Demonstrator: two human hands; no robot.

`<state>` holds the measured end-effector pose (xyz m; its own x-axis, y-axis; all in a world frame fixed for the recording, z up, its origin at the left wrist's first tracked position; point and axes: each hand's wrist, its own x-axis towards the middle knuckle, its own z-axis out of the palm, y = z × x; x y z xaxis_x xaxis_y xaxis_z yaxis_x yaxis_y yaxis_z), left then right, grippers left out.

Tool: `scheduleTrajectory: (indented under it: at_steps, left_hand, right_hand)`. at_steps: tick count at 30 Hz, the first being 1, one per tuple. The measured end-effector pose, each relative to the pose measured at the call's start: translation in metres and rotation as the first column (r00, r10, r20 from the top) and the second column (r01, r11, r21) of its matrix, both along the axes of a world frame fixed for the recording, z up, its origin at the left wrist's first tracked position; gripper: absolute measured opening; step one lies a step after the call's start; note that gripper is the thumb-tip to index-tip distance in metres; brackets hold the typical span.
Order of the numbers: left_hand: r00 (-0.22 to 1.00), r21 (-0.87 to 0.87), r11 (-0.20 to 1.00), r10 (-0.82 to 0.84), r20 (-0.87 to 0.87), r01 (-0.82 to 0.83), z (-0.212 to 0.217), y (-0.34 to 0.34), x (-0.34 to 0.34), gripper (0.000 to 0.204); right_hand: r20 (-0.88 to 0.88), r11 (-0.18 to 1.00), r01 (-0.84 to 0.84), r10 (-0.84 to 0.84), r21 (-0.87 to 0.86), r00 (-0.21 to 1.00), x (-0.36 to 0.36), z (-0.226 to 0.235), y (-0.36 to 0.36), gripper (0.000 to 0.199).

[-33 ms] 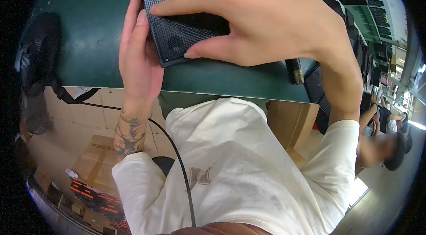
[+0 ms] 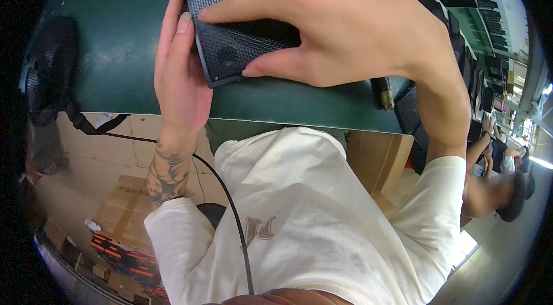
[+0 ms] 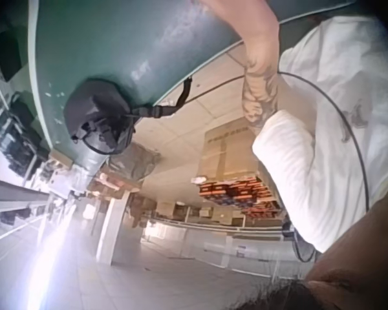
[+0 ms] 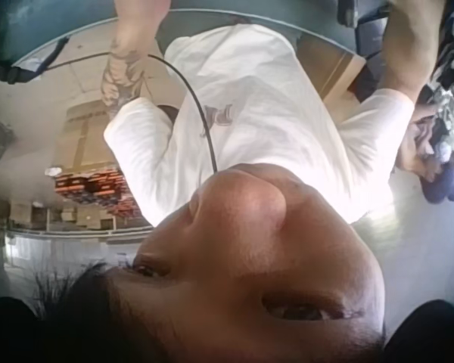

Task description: The person assembles a small black speaker by attaching a textured grille to its body. They use a rubber mallet to tap the grille into place, then inspect the fit by turning the speaker over and checking the edges. The person repeats this process for multiple speaker units, placing finished ones aside.

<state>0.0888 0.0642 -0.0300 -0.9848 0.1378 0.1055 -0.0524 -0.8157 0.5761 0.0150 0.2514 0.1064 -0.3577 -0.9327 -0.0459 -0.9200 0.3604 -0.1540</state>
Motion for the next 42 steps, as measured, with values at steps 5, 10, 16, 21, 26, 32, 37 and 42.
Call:
scheduleTrajectory:
  at_steps: [5,10,16,21,26,32,37,42]
  left_hand:
    - [0.999,-0.008,0.999,0.036,0.023,-0.036,0.006,0.003,0.001,0.055]
    - [0.999,-0.095,0.995,0.038,0.0,-0.038,0.008,0.006,0.002,0.056]
    - [0.989,-0.15,0.984,0.107,0.098,-0.092,0.006,0.008,0.002,0.059]
    - [0.99,-0.137,0.985,0.116,0.079,-0.105,0.006,0.009,0.003,0.058]
    - [0.997,-0.048,0.997,0.066,0.034,-0.064,0.003,0.008,-0.001,0.054]
    - [0.951,-0.26,0.943,0.256,0.174,-0.206,0.011,0.01,-0.032,0.046]
    - [0.929,-0.353,0.905,0.319,0.189,-0.239,0.023,0.023,-0.035,0.042]
    - [0.943,-0.403,0.875,0.323,0.075,-0.268,0.02,0.023,-0.033,0.042]
  right_hand:
    - [0.058,0.999,0.018,-0.021,0.049,0.998,-0.002,-0.001,0.001,0.053]
    - [0.065,1.0,0.004,-0.006,0.03,0.998,-0.002,0.0,-0.003,0.05]
    - [0.078,0.999,0.023,-0.027,0.043,0.997,-0.004,-0.001,-0.005,0.052]
    - [0.092,1.0,0.026,-0.027,0.004,0.995,-0.004,-0.009,-0.007,0.051]
    - [0.11,1.0,0.021,-0.02,-0.007,0.994,-0.006,-0.01,-0.004,0.05]
    - [0.108,0.998,0.015,-0.021,0.055,0.994,-0.002,-0.001,-0.004,0.05]
    - [0.262,0.998,0.053,-0.046,-0.021,0.964,-0.006,-0.009,0.003,0.048]
    - [0.2,0.995,0.011,0.009,-0.097,0.98,-0.005,-0.031,0.012,0.049]
